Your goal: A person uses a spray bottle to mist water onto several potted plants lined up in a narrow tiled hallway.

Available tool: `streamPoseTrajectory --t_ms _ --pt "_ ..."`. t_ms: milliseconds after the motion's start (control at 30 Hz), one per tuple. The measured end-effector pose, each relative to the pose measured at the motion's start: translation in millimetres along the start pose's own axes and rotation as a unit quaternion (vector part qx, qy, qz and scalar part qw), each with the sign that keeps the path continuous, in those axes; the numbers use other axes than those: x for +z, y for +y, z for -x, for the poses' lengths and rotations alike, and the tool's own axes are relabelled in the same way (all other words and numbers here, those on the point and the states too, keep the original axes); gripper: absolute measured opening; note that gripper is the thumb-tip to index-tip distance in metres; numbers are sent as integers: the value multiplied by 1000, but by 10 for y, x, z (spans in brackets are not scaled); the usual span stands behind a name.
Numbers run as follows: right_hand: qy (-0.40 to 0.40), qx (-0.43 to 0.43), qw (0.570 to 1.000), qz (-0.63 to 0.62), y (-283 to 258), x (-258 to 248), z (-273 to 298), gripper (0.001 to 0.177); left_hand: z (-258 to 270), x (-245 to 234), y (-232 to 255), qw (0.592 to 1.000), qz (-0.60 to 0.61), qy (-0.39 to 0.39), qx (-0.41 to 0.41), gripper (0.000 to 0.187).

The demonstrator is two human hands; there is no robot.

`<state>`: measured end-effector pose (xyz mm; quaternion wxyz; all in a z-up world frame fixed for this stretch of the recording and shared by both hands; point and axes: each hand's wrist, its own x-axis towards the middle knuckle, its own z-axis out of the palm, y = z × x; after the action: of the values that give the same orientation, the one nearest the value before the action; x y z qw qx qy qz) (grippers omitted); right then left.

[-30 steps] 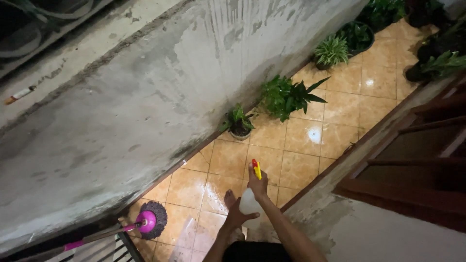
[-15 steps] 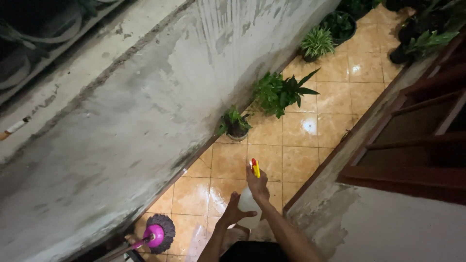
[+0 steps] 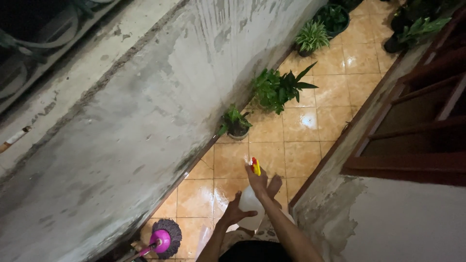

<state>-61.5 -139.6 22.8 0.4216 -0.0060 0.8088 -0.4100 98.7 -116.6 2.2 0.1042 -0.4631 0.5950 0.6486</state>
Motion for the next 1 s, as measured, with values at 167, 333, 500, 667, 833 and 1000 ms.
streamPoseTrajectory --t_ms 167,333,500,667,833,1000 --pt "-2 -1 999 -47 -25 31 92 28 -58 17 -97 1000 -10 3 12 111" --pt "18 -6 1000 -9 33 36 20 32 -107 7 -124 1000 -9 2 21 106" --pt "34 9 998 42 75 64 -60 40 -140 91 -146 1000 -8 8 8 101" --pt "-10 -46 997 59 90 33 -2 34 -103 160 -167 1000 -5 19 8 113" --pt "-4 12 1000 -11 -28 -9 123 35 -96 127 -159 999 -21 15 43 106" --pt "-20 -18 999 46 145 3 -3 34 -66 147 -195 1000 5 -1 22 112"
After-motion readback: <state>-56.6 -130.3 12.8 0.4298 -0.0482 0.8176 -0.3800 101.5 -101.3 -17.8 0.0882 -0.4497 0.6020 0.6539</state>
